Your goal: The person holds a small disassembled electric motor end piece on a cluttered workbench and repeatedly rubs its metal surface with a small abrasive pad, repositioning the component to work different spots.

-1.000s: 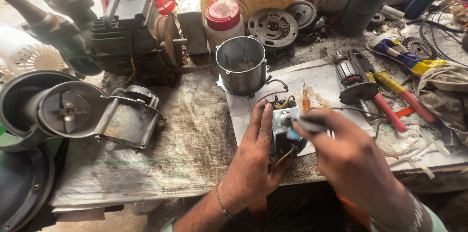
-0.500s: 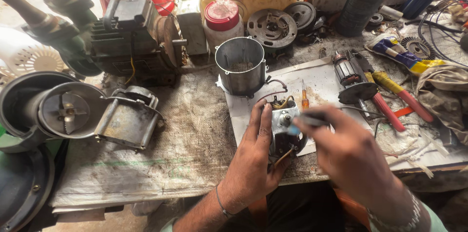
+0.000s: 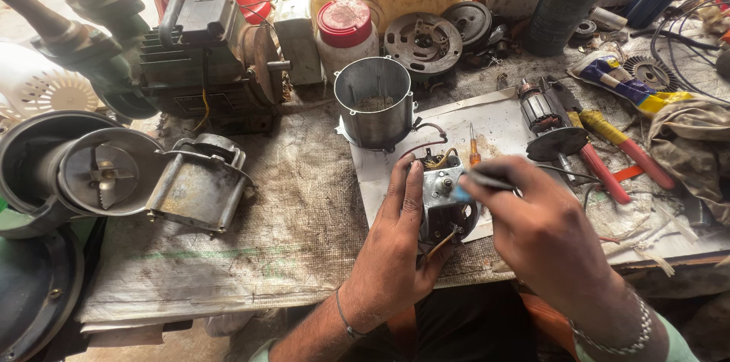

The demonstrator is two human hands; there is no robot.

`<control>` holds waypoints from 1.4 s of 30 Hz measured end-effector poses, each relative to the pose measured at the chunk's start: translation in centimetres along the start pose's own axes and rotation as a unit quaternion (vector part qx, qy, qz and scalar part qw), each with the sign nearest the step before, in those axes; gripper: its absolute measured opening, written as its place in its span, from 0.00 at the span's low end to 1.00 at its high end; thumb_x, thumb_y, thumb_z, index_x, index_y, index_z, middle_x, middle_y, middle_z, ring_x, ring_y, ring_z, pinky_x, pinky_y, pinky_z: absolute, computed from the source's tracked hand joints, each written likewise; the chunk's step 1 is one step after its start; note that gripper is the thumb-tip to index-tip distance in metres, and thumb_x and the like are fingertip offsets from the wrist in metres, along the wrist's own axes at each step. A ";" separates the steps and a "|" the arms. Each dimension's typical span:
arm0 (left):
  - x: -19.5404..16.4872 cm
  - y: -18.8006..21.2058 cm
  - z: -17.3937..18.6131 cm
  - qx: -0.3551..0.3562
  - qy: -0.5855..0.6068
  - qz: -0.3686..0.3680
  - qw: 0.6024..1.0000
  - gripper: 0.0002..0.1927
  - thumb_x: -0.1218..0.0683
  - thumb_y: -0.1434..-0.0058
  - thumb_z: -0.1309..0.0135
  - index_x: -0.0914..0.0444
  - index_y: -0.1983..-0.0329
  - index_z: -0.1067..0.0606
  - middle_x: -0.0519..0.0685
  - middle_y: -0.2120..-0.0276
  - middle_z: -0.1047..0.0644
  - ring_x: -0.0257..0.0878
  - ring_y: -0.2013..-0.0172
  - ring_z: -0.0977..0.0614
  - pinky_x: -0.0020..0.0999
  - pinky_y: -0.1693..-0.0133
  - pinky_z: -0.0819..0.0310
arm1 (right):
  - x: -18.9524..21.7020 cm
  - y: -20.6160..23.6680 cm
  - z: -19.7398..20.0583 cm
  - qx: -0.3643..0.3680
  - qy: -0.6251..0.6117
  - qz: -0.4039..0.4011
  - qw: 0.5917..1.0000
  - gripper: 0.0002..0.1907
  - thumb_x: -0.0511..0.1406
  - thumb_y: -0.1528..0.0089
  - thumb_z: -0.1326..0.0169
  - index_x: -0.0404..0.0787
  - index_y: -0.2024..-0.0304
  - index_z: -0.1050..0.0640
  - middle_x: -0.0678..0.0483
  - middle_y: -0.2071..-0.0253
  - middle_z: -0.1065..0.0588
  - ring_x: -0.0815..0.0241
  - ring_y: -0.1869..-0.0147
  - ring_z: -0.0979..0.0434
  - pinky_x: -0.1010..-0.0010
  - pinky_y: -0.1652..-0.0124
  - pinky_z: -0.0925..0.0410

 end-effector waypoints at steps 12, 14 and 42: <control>-0.2 0.0 0.2 -0.011 0.001 -0.014 1.000 0.60 0.60 0.47 0.32 0.74 0.23 0.60 0.77 0.27 0.51 0.75 0.28 0.42 0.54 0.30 0.39 | -0.1 0.3 0.1 0.006 -0.021 0.044 0.999 0.21 0.21 0.50 0.44 0.35 0.54 0.17 0.45 0.55 0.23 0.49 0.54 0.18 0.61 0.54 0.26; -0.1 0.1 0.2 -0.010 0.008 -0.007 1.000 0.59 0.61 0.46 0.32 0.74 0.23 0.60 0.77 0.26 0.51 0.74 0.27 0.41 0.53 0.30 0.38 | -0.1 0.1 0.0 0.000 -0.016 0.018 1.000 0.19 0.21 0.48 0.43 0.34 0.55 0.17 0.45 0.56 0.23 0.49 0.55 0.19 0.61 0.56 0.27; -0.1 0.0 0.2 -0.005 0.013 0.000 1.000 0.57 0.60 0.44 0.33 0.76 0.23 0.59 0.78 0.26 0.51 0.74 0.27 0.42 0.53 0.30 0.39 | 0.0 0.1 -0.2 -0.005 -0.011 -0.007 1.000 0.18 0.22 0.46 0.41 0.35 0.53 0.17 0.46 0.55 0.23 0.49 0.54 0.19 0.61 0.56 0.27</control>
Point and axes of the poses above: each hand's wrist, its own y-axis away from the middle knuckle, its own z-axis out of the back of the hand, x = y × z, the point moved 3 cm from there along -y, towards the middle knuckle
